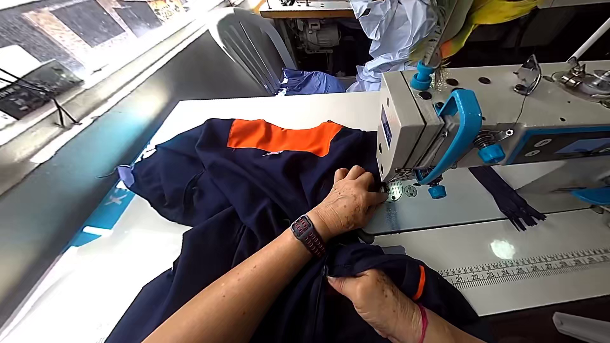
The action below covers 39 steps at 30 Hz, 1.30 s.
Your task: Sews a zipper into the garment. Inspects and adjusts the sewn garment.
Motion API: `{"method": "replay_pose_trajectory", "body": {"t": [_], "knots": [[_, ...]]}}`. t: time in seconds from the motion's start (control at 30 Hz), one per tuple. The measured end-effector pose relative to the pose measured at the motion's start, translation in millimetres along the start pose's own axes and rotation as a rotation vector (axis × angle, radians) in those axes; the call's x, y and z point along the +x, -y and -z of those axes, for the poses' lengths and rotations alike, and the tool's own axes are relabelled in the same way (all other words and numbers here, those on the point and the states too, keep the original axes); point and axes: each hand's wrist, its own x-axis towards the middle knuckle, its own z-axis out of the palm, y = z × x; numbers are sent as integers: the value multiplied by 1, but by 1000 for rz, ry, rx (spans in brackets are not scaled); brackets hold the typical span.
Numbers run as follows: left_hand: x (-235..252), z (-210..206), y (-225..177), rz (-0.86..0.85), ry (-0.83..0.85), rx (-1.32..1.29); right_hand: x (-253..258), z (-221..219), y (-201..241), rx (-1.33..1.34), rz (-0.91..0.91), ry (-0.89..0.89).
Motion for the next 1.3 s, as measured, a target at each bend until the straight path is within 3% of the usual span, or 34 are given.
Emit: {"method": "replay_pose_trajectory", "body": {"t": [0.13, 0.23, 0.3, 0.33, 0.4, 0.47, 0.53, 0.6, 0.7, 0.8, 0.93, 1.0, 1.13, 1.3], "knots": [[-9, 11, 27, -3, 85, -53, 4, -6, -1, 141, -44, -33], [-25, 30, 82, 340, 40, -211, 15, -16, 3, 245, -72, -144], [-25, 57, 89, 613, -74, -248, 27, -24, 8, 282, -57, -229], [-24, 72, 80, 662, -177, -209, 32, -27, 10, 299, -36, -264], [-31, 100, 40, 616, -282, -71, 35, -30, 11, 346, 14, -303], [-52, 112, -14, 569, -179, 7, 32, -30, 9, 405, 93, -317], [-78, 100, -56, 523, -54, 7, 27, -34, 2, 466, 178, -328], [-95, 86, -73, 435, -86, -88, 21, -40, -5, 544, 197, -319], [-101, 80, -81, 352, -190, -168, 16, -50, -10, 567, 232, -348], [-99, 83, -83, 324, -255, -256, 20, -55, -2, 420, 348, -381], [-105, 101, -73, 142, -179, -490, 23, -51, -1, 186, 560, -326], [-108, 109, -64, 64, -105, -630, 16, -55, 3, 169, 550, -338], [-119, 101, -54, 224, -125, -611, 14, -50, 18, 301, 389, -351], [-120, 95, -58, 501, -307, -754, 8, -41, 13, 202, 474, -273]]}}
